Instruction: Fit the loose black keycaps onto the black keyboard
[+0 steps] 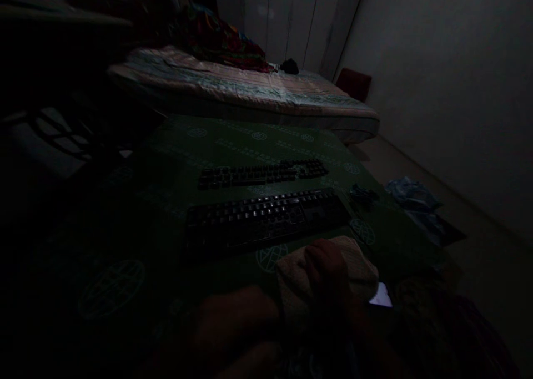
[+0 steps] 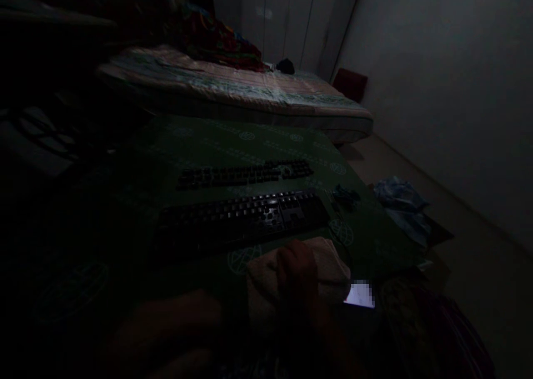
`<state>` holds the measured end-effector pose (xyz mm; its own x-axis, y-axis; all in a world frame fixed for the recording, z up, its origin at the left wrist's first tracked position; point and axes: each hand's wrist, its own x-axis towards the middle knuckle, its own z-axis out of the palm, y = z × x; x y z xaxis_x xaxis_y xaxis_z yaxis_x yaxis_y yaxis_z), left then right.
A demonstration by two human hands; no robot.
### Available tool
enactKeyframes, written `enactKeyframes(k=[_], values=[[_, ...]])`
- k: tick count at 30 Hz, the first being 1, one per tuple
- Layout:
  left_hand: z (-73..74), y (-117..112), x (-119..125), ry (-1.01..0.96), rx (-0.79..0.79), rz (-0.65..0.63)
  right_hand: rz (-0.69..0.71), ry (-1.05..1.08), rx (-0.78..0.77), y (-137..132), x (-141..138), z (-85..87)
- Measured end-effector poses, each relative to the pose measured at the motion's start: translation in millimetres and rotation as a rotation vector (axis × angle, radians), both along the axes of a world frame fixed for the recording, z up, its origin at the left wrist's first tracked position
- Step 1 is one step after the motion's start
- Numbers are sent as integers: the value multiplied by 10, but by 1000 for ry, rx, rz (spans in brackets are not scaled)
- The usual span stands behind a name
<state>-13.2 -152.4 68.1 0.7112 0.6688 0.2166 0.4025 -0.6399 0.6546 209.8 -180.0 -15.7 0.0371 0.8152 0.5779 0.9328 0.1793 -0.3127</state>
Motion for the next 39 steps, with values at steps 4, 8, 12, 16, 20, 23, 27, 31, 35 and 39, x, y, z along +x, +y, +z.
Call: enactKeyframes(k=[4,8,12,16,20,23,27,31,35,39], values=[[155,-29,-79,12,-104,-147,6,43,-10,44,-50,5],[-70,-40,172,19,21,-140,4,56,6,91,-75,-11],[-592,-93,408,41,305,-106,27,73,20,102,-74,-20],[-968,-115,499,36,457,10,32,125,23,69,-68,46],[-953,-60,484,8,411,-10,55,126,131,19,-61,116],[-878,-13,514,21,398,-11,57,89,205,-43,-49,93],[-897,36,608,16,472,37,57,22,181,-162,-15,5],[-901,161,630,-85,611,71,134,-10,147,-264,-21,-8],[-804,304,536,-22,622,109,144,-1,154,-299,-137,2],[-772,321,421,24,629,105,92,79,146,-280,-261,-51]])
